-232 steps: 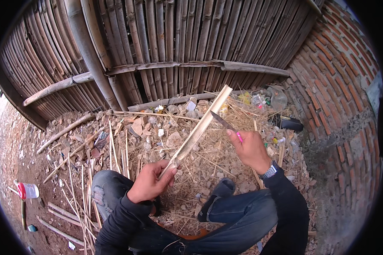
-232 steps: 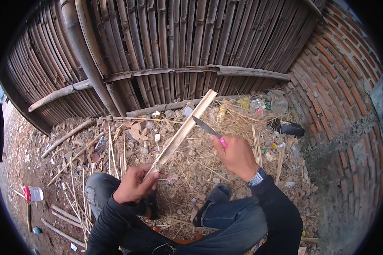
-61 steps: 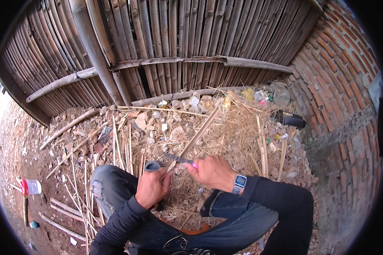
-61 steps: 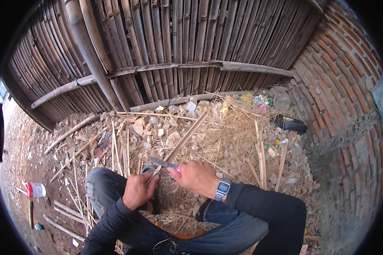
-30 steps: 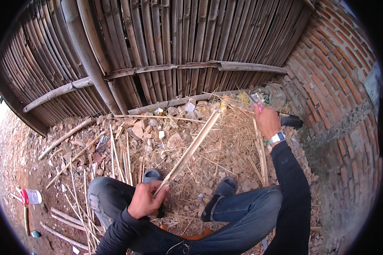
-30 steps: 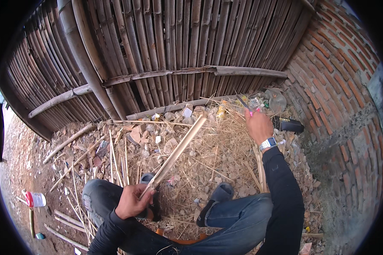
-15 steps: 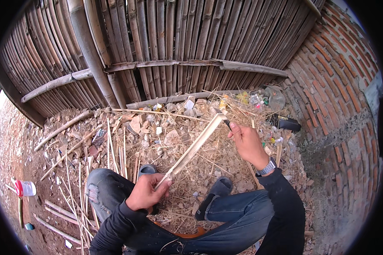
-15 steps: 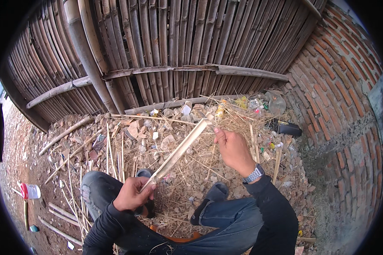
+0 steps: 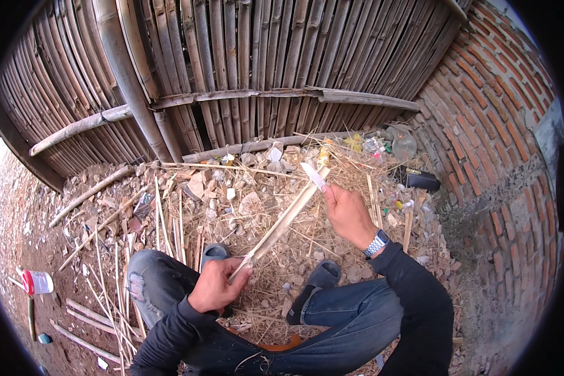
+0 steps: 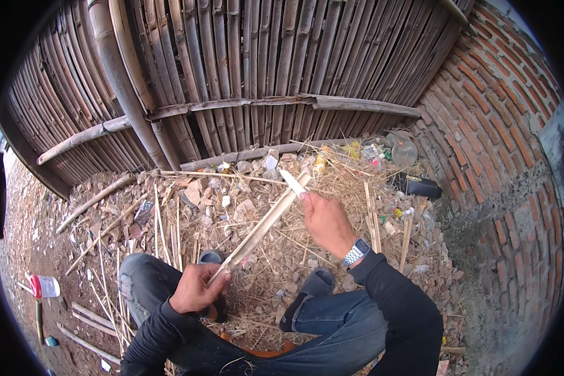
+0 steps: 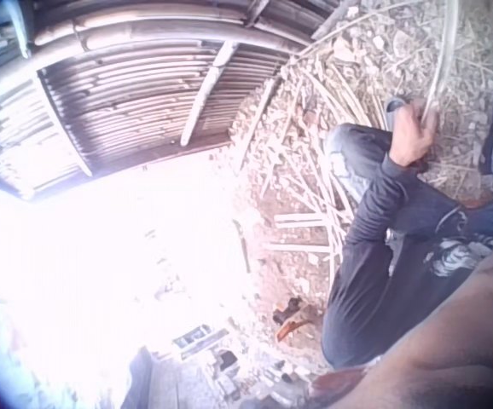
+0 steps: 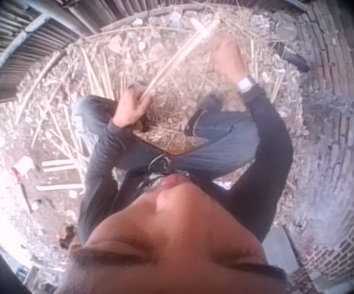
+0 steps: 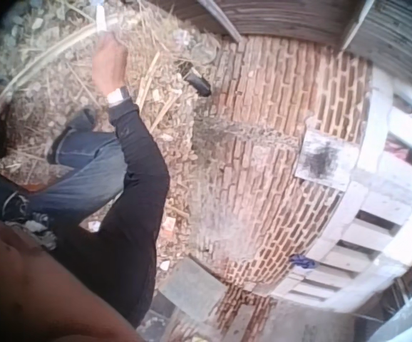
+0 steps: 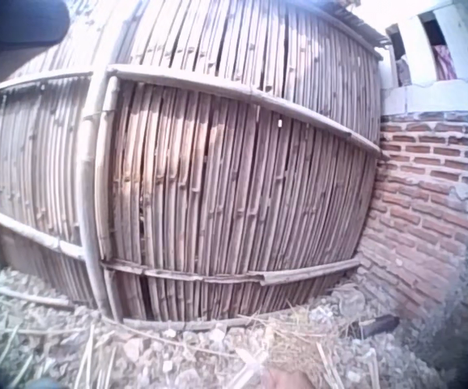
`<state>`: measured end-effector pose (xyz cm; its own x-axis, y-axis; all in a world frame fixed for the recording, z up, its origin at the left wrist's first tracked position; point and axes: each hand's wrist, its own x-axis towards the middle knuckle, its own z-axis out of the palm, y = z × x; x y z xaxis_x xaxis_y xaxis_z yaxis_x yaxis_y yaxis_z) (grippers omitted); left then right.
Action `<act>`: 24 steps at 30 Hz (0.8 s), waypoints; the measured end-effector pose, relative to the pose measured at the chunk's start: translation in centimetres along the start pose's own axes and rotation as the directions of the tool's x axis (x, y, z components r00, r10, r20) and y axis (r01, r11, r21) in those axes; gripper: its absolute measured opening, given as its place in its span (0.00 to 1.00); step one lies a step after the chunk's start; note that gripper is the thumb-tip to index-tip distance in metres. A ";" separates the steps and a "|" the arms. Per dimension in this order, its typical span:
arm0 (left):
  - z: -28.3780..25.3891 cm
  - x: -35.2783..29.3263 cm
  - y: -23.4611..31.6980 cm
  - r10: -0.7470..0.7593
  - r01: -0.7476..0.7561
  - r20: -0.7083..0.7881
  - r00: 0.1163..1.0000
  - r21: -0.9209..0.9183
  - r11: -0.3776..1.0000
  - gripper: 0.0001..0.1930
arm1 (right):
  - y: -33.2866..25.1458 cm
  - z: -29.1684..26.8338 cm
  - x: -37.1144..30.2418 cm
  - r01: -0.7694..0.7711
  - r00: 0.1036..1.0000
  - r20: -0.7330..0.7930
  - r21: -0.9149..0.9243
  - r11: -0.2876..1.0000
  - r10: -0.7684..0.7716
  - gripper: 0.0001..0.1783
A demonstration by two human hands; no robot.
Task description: The person shaves a long bamboo strip using a knife, removing outer layers and smoothing the surface while sitting on the ground.
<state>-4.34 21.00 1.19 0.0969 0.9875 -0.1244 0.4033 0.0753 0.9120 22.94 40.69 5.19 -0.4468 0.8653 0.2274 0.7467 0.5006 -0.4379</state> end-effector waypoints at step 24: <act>-0.6 -0.1 0.2 -0.173 0.181 0.053 0.983 -0.305 0.935 0.15 | -1.1 0.0 0.2 -0.018 1.000 -0.010 0.126 0.992 0.019 0.21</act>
<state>-4.82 20.97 1.62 0.0734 0.9507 -0.3012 0.1168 0.2917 0.9493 22.07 40.30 5.74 -0.4274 0.8750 0.2276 0.6867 0.4779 -0.5478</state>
